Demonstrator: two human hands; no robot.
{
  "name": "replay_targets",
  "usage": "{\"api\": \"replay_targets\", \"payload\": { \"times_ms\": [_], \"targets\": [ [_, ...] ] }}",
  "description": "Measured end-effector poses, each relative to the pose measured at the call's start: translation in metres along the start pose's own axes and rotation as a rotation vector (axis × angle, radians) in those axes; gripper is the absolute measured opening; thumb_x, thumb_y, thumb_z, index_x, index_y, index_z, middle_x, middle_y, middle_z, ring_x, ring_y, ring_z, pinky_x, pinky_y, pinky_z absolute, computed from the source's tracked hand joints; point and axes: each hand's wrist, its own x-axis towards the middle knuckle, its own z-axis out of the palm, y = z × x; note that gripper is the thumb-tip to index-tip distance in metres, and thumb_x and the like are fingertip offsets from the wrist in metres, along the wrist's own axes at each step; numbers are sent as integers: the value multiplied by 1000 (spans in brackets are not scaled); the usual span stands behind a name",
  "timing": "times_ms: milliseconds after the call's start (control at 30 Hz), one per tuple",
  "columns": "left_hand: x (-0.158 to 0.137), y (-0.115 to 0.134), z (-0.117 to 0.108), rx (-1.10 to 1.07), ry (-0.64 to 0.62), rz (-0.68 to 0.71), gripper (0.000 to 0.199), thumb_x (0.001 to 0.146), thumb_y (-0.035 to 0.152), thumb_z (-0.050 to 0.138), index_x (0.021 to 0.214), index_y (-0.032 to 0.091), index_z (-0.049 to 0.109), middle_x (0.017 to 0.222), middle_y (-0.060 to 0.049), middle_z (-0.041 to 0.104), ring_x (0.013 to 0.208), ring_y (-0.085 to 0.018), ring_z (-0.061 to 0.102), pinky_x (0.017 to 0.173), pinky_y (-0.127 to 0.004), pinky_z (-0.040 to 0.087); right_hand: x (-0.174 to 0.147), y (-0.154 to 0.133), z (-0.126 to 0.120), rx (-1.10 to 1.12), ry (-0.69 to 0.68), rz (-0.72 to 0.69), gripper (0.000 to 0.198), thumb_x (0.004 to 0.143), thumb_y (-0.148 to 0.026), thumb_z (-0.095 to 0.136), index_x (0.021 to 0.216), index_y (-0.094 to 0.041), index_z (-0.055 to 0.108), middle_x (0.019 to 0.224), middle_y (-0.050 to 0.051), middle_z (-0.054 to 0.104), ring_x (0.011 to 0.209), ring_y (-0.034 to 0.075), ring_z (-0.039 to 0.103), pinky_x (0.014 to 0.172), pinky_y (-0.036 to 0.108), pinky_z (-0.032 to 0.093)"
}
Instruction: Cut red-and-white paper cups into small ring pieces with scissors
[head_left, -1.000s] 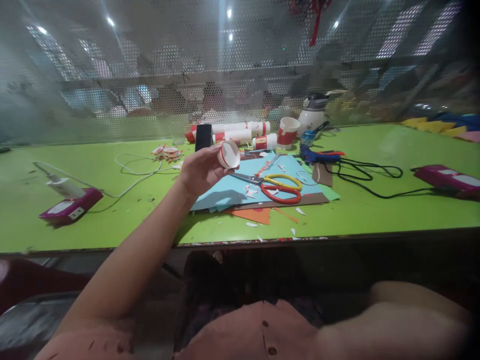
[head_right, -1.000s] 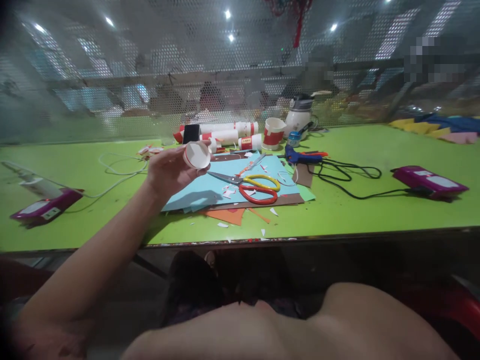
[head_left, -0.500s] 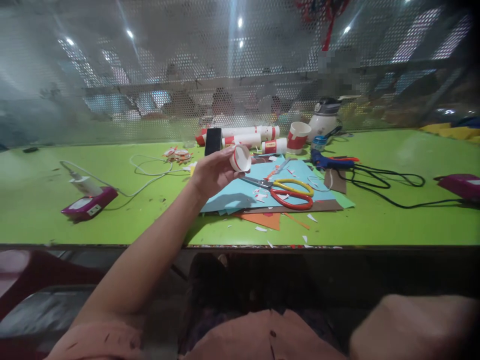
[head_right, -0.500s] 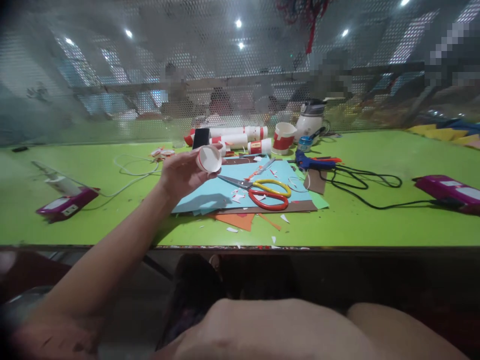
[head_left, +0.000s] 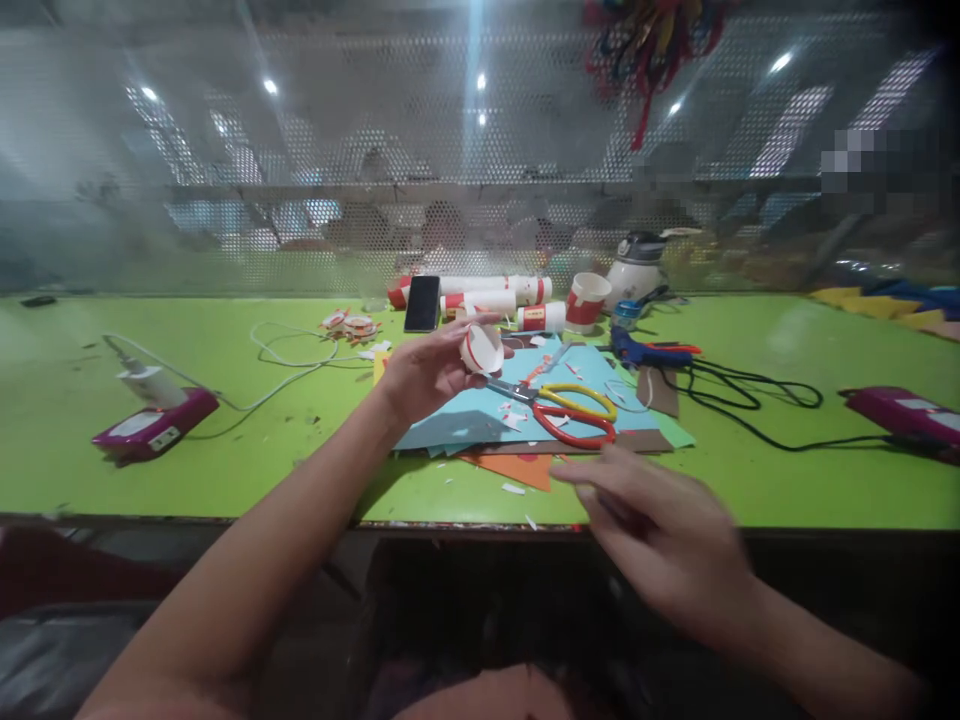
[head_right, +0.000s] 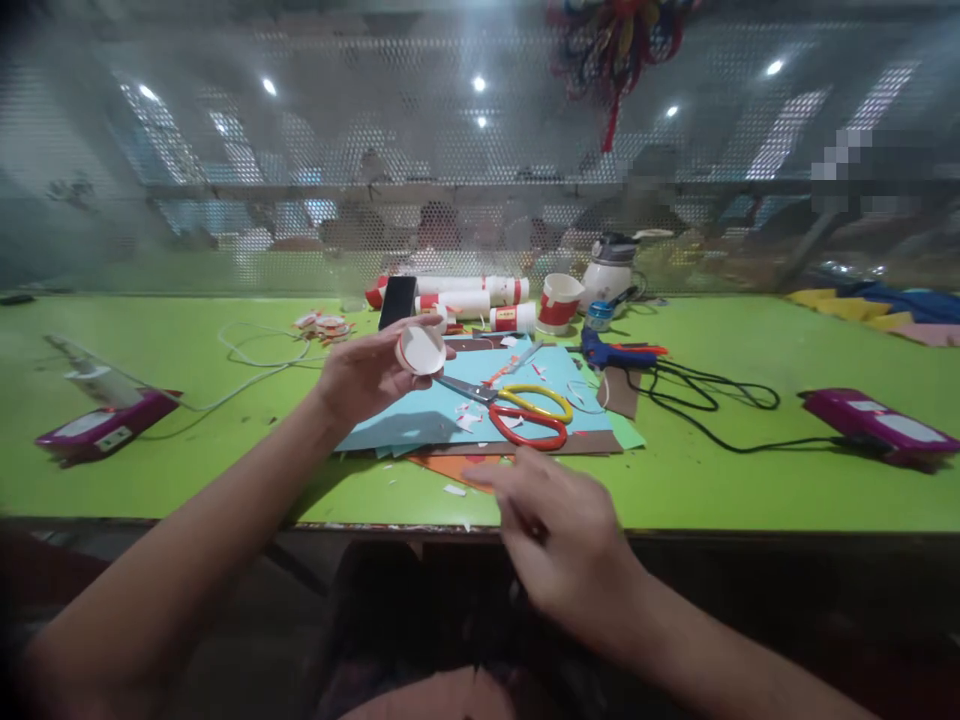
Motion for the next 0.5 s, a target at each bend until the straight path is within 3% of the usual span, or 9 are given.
{"api": "replay_targets", "payload": {
  "times_ms": [100,167,267,367,500],
  "targets": [
    [-1,0,-1,7,-28,-7,43,82,25,54,122,11,58,99,-18,69,77,-23,69,63,-27,50,31,26,12,-8,-78,-19,34,79,-6,47,102,-22,67,80,4,56,67,15,58,55,25,49],
    [-2,0,-1,-1,-21,-16,42,82,25,54,122,12,57,101,-18,68,80,-23,68,63,-27,50,50,45,10,-34,-120,-26,37,80,-8,47,110,-21,64,102,9,58,91,19,60,70,28,53],
    [-3,0,-1,-40,3,-27,43,80,25,58,121,13,59,103,-17,67,83,-23,66,63,-27,49,73,71,2,-132,-147,2,37,81,-12,48,114,-19,62,115,12,55,110,25,53,95,41,44],
    [-2,-2,0,-5,32,-23,46,76,23,63,121,16,59,103,-15,67,83,-21,64,62,-26,47,92,94,-4,-251,-313,38,27,83,-23,53,105,-18,67,102,13,59,100,29,54,88,43,44],
    [-1,-6,2,221,154,67,50,73,17,71,122,21,61,102,-10,66,81,-17,58,60,-23,43,106,111,-3,-321,-553,66,30,80,-34,60,107,-23,68,84,9,62,77,25,58,67,34,44]
  ]
}}
